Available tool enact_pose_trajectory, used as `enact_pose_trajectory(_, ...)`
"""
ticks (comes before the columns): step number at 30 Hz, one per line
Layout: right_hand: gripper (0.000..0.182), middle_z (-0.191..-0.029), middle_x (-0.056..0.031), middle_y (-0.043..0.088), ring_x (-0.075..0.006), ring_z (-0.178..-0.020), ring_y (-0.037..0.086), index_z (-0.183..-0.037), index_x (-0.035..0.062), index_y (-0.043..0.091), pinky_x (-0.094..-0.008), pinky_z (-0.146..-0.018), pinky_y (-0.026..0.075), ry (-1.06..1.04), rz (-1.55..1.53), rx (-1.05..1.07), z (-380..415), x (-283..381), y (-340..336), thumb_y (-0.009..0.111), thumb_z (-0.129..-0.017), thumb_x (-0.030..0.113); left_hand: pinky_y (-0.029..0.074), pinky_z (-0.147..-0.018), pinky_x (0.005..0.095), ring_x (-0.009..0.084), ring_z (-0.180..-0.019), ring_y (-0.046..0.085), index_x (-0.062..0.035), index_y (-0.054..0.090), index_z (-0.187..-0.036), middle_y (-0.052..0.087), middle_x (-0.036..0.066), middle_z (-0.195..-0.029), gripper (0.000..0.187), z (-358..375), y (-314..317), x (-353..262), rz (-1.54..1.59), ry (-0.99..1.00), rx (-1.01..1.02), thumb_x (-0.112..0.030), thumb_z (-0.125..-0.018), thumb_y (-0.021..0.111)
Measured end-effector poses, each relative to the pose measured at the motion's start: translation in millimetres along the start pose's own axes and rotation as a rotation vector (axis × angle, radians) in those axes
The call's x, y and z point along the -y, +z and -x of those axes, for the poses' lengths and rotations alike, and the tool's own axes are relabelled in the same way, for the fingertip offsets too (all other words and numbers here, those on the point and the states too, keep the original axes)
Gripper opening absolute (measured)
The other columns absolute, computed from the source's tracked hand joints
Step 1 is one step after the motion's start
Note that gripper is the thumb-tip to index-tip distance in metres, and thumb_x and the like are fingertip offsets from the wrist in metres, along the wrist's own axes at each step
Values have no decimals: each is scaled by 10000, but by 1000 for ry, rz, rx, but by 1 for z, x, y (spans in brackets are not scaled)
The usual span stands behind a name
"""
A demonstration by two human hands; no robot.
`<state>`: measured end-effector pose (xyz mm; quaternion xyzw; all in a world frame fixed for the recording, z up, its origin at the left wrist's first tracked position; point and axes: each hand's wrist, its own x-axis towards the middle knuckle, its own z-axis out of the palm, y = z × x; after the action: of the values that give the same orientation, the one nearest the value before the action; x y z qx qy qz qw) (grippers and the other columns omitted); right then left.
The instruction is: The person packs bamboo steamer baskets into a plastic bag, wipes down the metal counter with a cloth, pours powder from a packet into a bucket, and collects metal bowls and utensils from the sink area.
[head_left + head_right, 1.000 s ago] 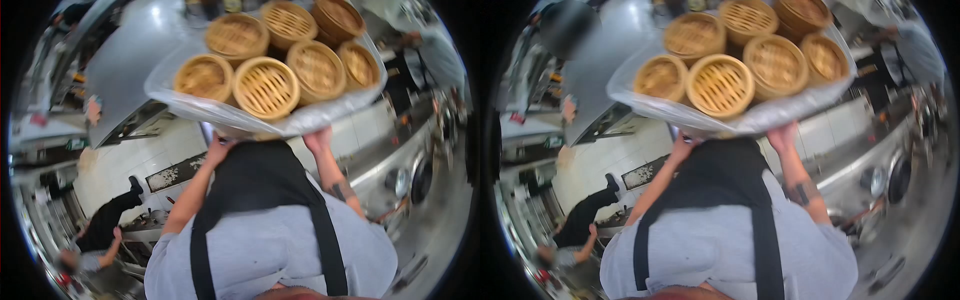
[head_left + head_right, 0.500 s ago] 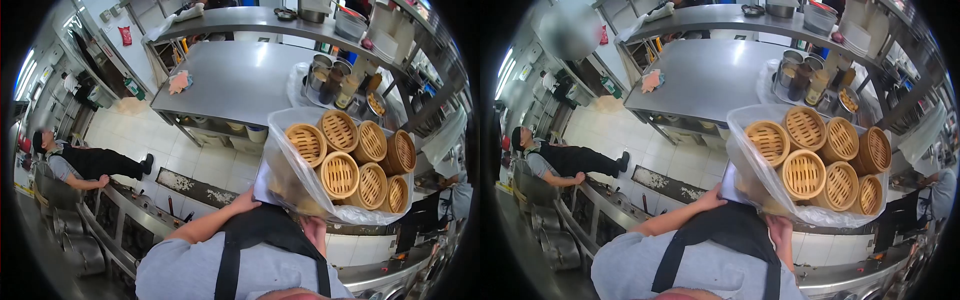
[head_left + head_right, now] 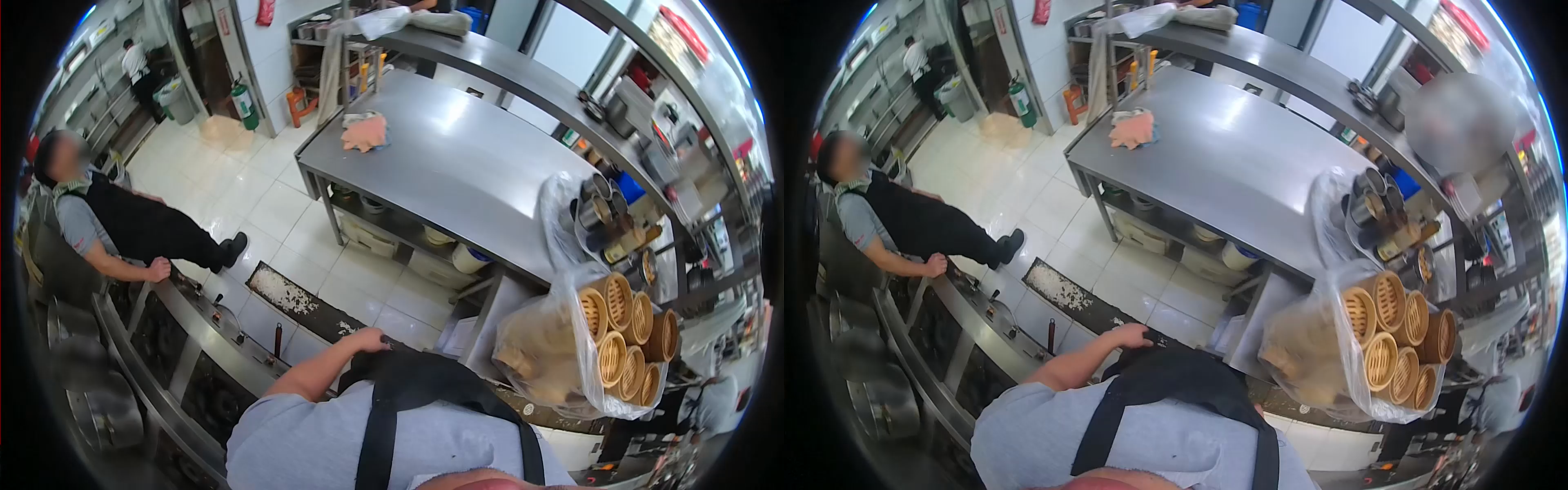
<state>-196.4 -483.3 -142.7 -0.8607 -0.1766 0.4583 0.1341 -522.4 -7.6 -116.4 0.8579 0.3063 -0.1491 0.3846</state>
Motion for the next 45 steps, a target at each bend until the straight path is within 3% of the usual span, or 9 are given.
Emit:
enact_pose_trajectory(7, 330, -1058, -148, 732, -294, -958, 707, -1102, 50, 716, -433, -817, 543, -309, 514, 297, 16, 213, -31, 583, -831, 183, 539, -783, 484, 390, -901, 687, 4, 715, -863, 710, 227, -909, 459, 37, -35, 143, 183, -229, -379, -453, -847, 677)
enact_pose_trajectory(9, 265, -959, -144, 731, -295, -886, 714, -1022, 67, 719, -458, -735, 540, -960, 1009, 264, -8, 232, -31, 620, -815, 199, 544, -763, 448, 354, -852, 692, -38, 732, -864, 708, 191, -892, 428, 49, -45, 159, 497, -448, -208, -464, -834, 695)
enact_pose_trajectory(11, 272, -827, -129, 692, -263, -793, 691, -954, 26, 693, -425, -692, 531, -681, 420, 319, -21, 252, -29, 612, -894, 278, 516, -633, 317, 173, -711, 657, 22, 713, -1008, 705, 92, -850, 362, 53, -37, 171, 630, -352, -370, -324, -903, 707)
enact_pose_trajectory(12, 332, -810, -113, 681, -241, -765, 670, -934, 12, 693, -403, -682, 524, -107, -119, 266, 11, 304, -21, 583, -935, 325, 546, -699, 358, 221, -753, 692, 35, 708, -1040, 718, 145, -846, 408, 61, -45, 160, 676, -410, -351, -346, -896, 712)
enact_pose_trajectory(17, 370, -896, -158, 724, -272, -842, 684, -1012, 23, 733, -424, -770, 516, -327, 130, 158, 5, 355, -5, 597, -935, 358, 516, -633, 315, 174, -724, 674, 36, 676, -1137, 714, 102, -863, 405, 70, -16, 164, 847, -480, -206, -313, -932, 690)
enact_pose_trajectory(21, 374, -953, -194, 725, -336, -902, 693, -1038, 17, 729, -443, -808, 521, -404, 200, 112, -3, 378, 1, 607, -923, 350, 552, -777, 404, 326, -890, 729, 12, 705, -1139, 746, 192, -1019, 431, 56, 66, 212, 291, -225, -80, -361, -932, 652)
enact_pose_trajectory(27, 401, -993, -214, 716, -367, -961, 680, -1051, 9, 723, -450, -845, 513, -411, 155, 30, -40, 388, 2, 611, -923, 371, 534, -890, 427, 383, -1034, 692, 3, 704, -1146, 727, 236, -1051, 426, 55, -49, 133, 408, -287, 19, -364, -948, 618)
enact_pose_trajectory(36, 417, -1011, -228, 709, -374, -963, 679, -1079, -8, 710, -446, -874, 509, -320, -93, 161, -94, 413, -64, 596, -957, 374, 522, -847, 409, 327, -952, 662, -5, 679, -1101, 685, 175, -1006, 313, -129, -355, 58, 77, 84, -1006, -252, -909, 696)
enact_pose_trajectory(45, 432, -1078, -231, 701, -397, -1019, 669, -1125, -10, 696, -436, -905, 513, -337, 87, 229, -117, 444, -84, 595, -971, 381, 512, -882, 458, 354, -1019, 641, -63, 672, -1101, 670, 187, -1074, 349, -290, -530, 92, -514, 50, -937, -304, -850, 700)
